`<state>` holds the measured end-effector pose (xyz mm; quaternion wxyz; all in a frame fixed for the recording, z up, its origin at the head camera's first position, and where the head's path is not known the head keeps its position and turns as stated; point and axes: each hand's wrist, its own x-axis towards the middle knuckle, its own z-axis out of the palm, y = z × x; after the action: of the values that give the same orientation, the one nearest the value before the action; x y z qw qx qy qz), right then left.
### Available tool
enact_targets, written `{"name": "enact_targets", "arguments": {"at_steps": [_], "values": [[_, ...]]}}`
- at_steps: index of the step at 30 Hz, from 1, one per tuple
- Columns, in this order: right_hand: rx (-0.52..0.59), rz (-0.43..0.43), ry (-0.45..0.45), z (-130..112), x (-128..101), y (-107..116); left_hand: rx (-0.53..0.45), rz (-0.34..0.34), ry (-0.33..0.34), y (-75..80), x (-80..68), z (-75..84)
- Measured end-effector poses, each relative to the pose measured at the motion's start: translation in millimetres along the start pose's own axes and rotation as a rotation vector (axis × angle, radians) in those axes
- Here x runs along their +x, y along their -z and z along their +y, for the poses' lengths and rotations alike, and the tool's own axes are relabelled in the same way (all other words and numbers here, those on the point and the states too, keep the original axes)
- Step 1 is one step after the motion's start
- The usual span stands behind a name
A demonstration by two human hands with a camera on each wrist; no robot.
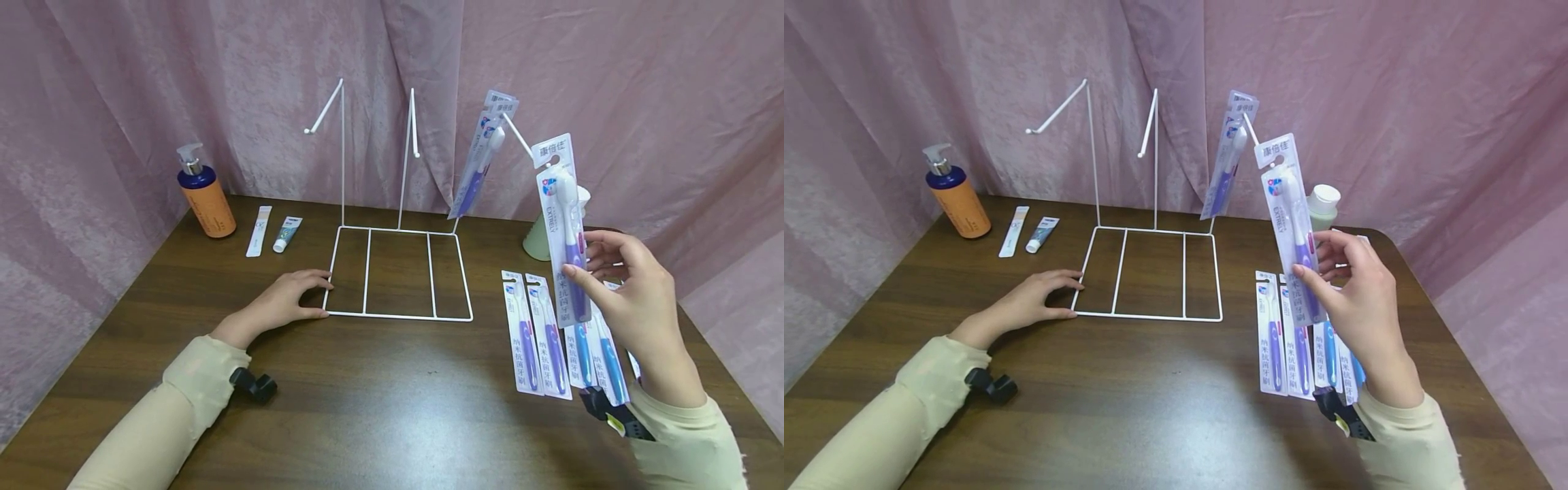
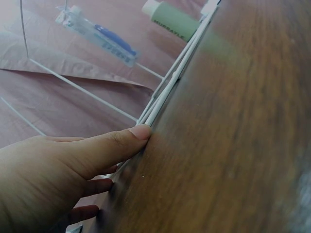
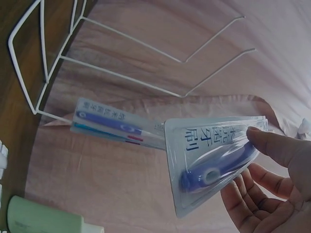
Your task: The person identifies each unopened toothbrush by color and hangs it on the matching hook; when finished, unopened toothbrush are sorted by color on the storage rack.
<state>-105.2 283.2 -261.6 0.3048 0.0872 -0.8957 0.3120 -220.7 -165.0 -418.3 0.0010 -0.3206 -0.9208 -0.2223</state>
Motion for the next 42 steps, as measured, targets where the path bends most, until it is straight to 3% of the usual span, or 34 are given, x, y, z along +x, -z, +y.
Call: {"name": "enact_targets", "arguments": {"at_steps": [13, 26, 42], "values": [[0.038, -0.003, 0.031, 5, 1, -18, -0.003, -0.001, 0.000, 0.3, -0.4, 0.5], [0.044, 0.045, -0.013, 13, 9, -42, 0.000, -0.003, 0.006, 1.3, -0.7, 1.9], [0.160, 0.113, -0.067, 25, 24, -79, -0.006, 0.001, 0.004, 2.4, -2.0, 3.1]]}}
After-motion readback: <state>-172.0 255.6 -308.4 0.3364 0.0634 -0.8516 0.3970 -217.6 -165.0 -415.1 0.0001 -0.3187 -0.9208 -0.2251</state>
